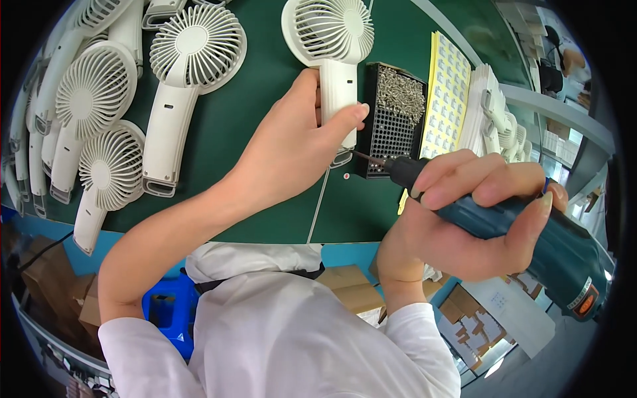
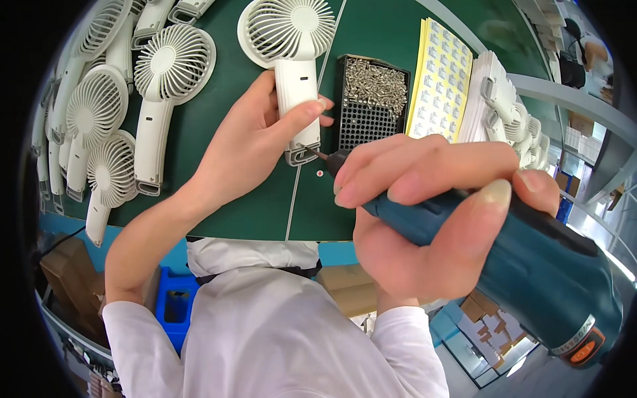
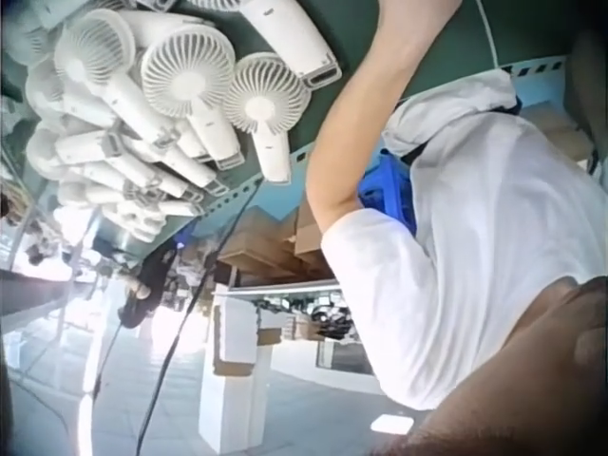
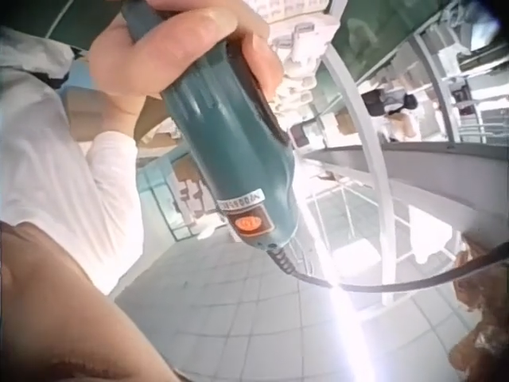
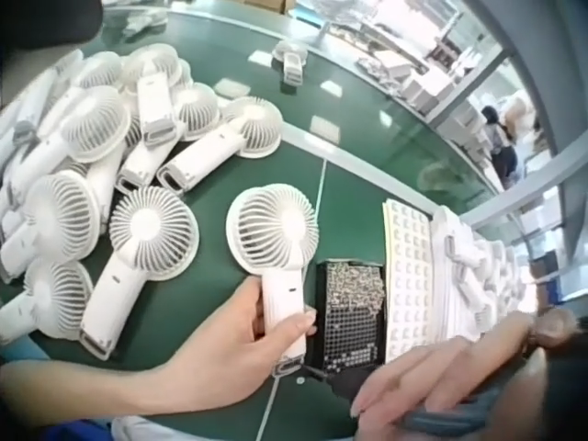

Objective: Using an electric screwdriver to drive screws into the base of handheld fans.

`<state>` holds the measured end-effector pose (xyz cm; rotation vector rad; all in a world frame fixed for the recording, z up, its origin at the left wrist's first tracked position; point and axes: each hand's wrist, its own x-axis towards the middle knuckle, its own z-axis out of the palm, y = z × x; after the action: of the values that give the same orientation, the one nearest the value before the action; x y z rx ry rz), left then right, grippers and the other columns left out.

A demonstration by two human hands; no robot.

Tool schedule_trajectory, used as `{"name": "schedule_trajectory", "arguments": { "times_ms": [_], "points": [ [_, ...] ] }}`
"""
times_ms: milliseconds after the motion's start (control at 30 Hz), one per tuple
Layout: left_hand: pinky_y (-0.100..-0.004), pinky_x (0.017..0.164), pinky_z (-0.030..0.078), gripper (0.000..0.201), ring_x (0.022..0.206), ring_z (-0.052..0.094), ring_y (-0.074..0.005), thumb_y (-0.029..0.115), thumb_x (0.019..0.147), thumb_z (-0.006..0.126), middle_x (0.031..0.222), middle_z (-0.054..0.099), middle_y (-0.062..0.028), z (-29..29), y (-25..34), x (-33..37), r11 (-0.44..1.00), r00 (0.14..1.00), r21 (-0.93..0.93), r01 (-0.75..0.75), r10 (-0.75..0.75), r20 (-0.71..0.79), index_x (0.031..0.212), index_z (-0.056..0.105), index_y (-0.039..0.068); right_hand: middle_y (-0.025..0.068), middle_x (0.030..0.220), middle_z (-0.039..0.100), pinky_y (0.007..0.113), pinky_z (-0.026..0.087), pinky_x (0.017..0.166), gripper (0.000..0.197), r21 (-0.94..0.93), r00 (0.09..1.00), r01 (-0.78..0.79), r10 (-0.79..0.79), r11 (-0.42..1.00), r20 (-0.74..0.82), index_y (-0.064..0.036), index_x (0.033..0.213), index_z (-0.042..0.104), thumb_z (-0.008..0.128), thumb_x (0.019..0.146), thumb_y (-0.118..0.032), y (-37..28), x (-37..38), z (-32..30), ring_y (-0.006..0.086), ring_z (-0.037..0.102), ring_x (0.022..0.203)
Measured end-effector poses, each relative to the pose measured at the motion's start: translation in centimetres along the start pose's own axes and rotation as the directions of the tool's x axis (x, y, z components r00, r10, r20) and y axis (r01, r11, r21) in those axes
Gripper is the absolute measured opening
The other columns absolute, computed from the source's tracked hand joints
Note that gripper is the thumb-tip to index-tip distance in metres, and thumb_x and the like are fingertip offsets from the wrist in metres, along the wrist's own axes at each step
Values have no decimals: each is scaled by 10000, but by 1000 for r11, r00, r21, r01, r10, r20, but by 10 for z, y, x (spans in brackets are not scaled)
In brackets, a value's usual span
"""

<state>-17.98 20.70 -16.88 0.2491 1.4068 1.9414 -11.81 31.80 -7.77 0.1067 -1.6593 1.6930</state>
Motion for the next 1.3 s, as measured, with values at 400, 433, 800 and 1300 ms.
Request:
{"name": "schedule_trajectory", "arguments": {
  "times_ms": [400, 433, 800, 1300],
  "points": [
    [-299, 751, 503, 380, 877, 620, -152, 181, 942, 570, 992, 638, -116, 1, 0, 1, 1000, 1000, -8, 0, 0, -6, 1216, 440, -47, 68, 699, 467, 336, 415, 300, 236, -60, 999, -23, 26, 998, 41, -96, 1122, 416, 345, 975, -265, 12, -4, -3, 181, 413, 341],
    [-299, 751, 503, 380, 877, 620, -152, 181, 942, 570, 992, 638, -116, 1, 0, 1, 1000, 1000, -6, 1, -1, -4, 1216, 440, -47, 67, 699, 465, 336, 417, 300, 236, -29, 999, -28, 27, 999, -30, -97, 1123, 416, 345, 975, -266, 13, -5, -1, 181, 413, 341],
    [-258, 723, 501, 375, 907, 631, -119, 197, 951, 570, 998, 636, -85, 1, 7, 3, 997, 997, -18, 74, -73, 30, 1229, 450, -25, 47, 669, 474, 296, 376, 303, 201, -53, 975, -21, 9, 998, -223, -112, 1109, 415, 376, 964, -246, -7, 0, -22, 159, 395, 337],
    [-296, 831, 516, 332, 1021, 627, -167, 227, 979, 522, 1134, 626, -100, 2, 19, 0, 993, 992, -6, 118, -118, 37, 1211, 475, -6, 44, 656, 452, 329, 419, 319, 166, -213, 970, -173, 128, 962, -207, -117, 1095, 385, 368, 974, -230, 14, -12, -40, 172, 404, 340]
  ]
}}
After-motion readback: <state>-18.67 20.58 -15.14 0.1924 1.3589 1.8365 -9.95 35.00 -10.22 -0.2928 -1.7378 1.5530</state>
